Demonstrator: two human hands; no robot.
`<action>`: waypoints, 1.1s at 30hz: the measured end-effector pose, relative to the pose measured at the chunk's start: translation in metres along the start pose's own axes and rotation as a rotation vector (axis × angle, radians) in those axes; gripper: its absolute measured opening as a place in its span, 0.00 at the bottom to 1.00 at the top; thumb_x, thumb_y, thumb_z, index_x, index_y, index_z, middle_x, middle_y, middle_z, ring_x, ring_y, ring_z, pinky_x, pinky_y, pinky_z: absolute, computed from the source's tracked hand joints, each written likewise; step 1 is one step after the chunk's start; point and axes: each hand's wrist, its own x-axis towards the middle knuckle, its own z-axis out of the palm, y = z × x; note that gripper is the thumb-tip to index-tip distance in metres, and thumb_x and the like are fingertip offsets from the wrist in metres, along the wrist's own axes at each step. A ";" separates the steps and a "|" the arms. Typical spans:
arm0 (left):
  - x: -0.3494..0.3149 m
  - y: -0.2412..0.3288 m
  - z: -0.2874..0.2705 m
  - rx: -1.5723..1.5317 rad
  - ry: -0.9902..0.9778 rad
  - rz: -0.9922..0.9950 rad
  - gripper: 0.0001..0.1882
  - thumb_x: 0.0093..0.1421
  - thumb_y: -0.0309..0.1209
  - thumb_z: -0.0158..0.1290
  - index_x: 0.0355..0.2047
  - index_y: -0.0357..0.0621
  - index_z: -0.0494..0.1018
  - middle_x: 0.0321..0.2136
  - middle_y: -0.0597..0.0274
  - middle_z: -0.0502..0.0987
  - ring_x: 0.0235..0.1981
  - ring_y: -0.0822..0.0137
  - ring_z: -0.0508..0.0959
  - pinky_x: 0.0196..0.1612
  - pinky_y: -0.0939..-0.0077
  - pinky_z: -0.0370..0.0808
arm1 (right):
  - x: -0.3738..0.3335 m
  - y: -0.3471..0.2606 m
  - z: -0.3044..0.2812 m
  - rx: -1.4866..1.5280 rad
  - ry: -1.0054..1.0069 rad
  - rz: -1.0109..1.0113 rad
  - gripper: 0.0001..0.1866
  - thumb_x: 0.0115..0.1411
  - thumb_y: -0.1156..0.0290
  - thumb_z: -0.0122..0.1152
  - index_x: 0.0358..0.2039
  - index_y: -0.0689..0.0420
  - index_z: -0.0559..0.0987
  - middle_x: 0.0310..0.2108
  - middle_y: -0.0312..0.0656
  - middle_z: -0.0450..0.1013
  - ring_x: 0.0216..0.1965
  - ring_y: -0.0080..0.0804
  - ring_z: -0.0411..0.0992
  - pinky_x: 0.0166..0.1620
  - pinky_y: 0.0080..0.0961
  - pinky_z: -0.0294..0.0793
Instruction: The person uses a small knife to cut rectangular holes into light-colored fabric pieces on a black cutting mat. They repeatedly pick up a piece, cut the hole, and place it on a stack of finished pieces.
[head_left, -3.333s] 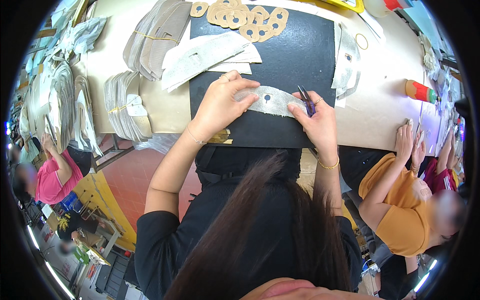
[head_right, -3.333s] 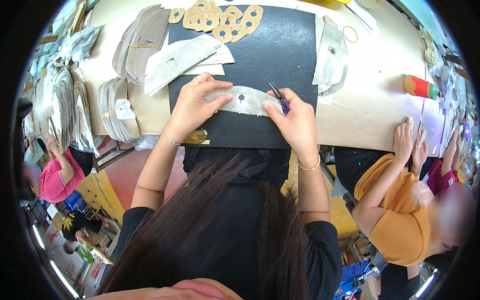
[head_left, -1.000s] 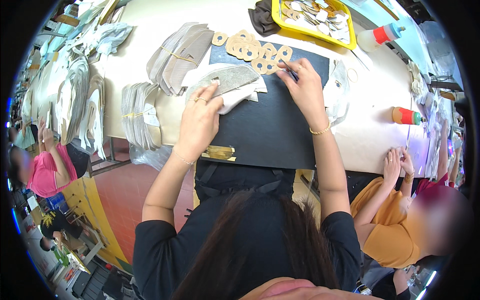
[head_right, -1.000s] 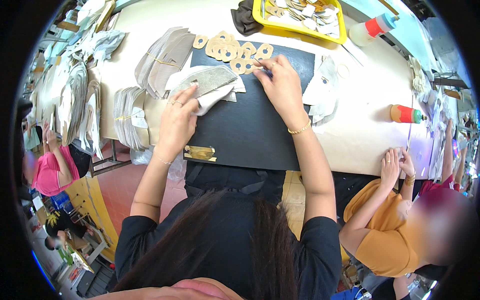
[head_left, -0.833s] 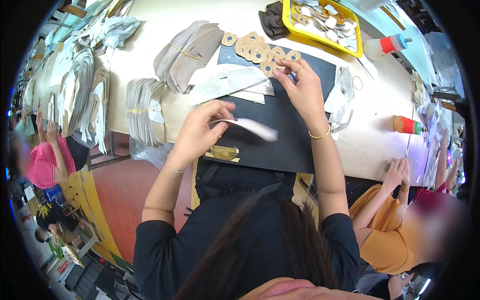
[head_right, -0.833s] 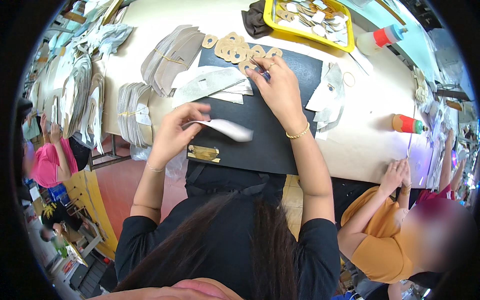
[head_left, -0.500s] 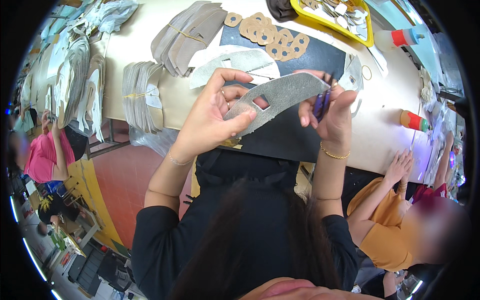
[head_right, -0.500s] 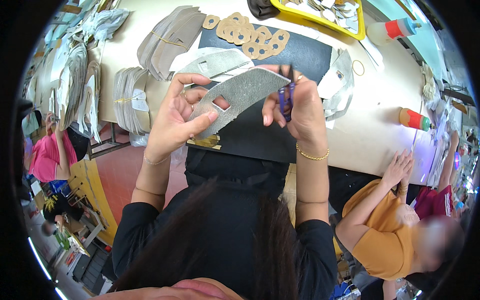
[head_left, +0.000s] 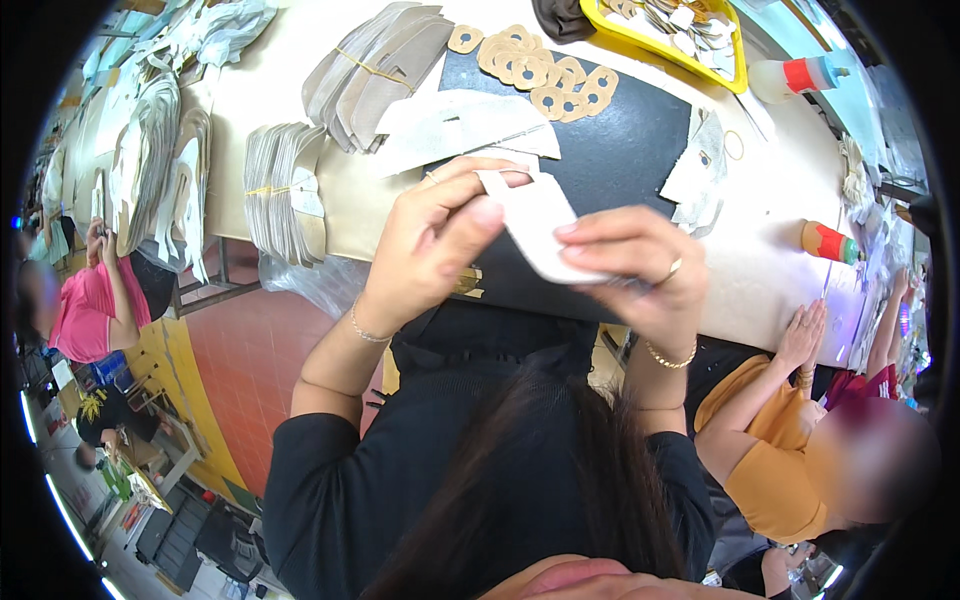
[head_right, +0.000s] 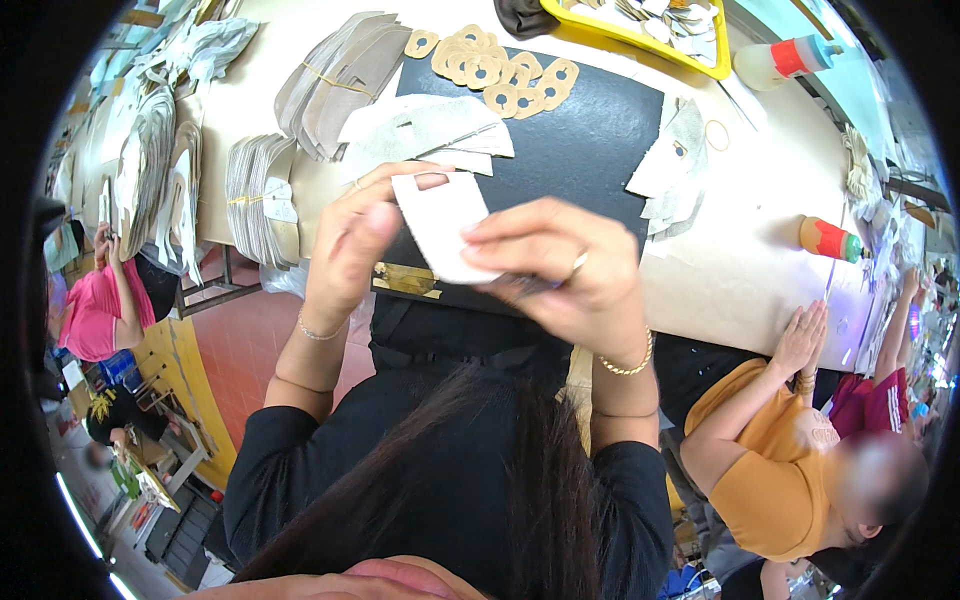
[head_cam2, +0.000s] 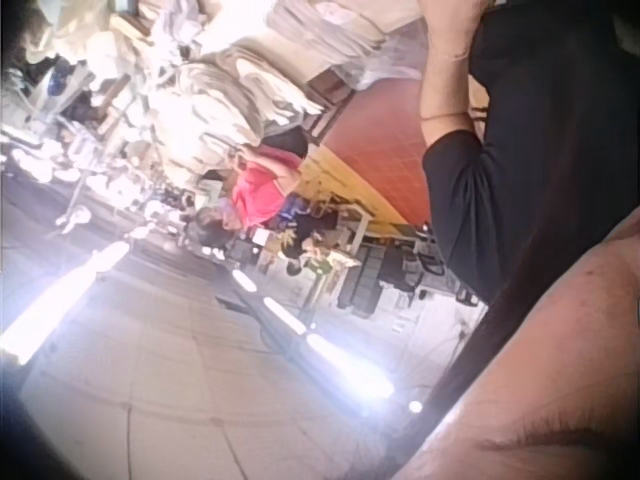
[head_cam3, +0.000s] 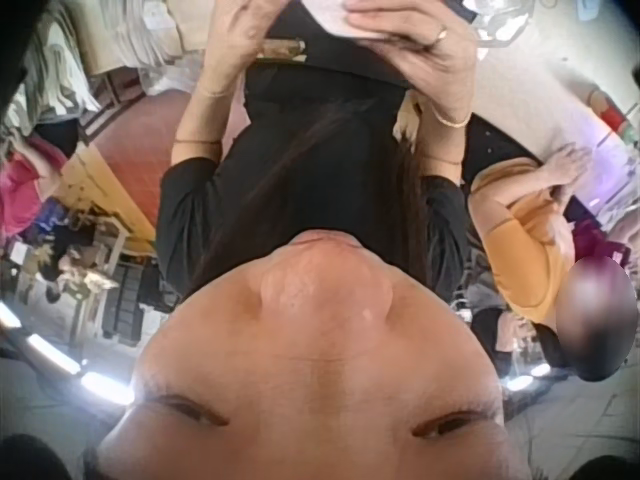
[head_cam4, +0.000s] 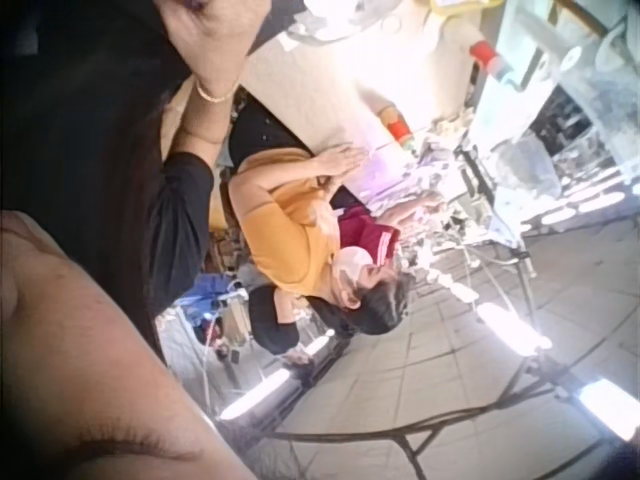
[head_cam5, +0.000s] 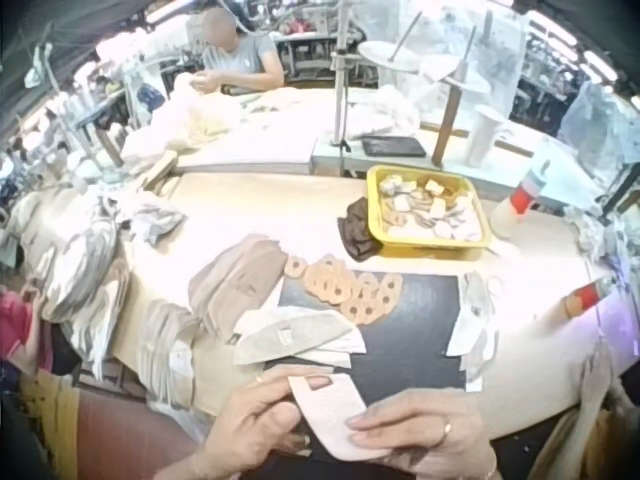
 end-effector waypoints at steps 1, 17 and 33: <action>0.000 -0.001 0.002 -0.148 0.035 -0.046 0.14 0.63 0.29 0.57 0.45 0.30 0.77 0.49 0.53 0.78 0.50 0.63 0.77 0.55 0.71 0.71 | -0.002 -0.001 0.004 -0.054 -0.057 -0.031 0.14 0.44 0.73 0.76 0.34 0.56 0.85 0.37 0.44 0.81 0.37 0.35 0.81 0.39 0.26 0.80; -0.004 0.004 0.007 0.476 -0.051 0.364 0.10 0.49 0.20 0.64 0.34 0.41 0.82 0.40 0.58 0.84 0.35 0.64 0.83 0.39 0.73 0.78 | -0.005 -0.003 0.006 -0.126 0.068 0.229 0.18 0.49 0.67 0.76 0.41 0.57 0.84 0.30 0.37 0.74 0.29 0.25 0.73 0.31 0.20 0.71; -0.004 0.006 0.009 0.519 -0.139 0.385 0.07 0.48 0.20 0.65 0.29 0.41 0.82 0.36 0.57 0.85 0.38 0.65 0.84 0.53 0.58 0.72 | -0.008 -0.004 0.003 -0.070 0.112 0.158 0.16 0.47 0.73 0.76 0.39 0.55 0.87 0.26 0.36 0.73 0.26 0.22 0.73 0.29 0.19 0.72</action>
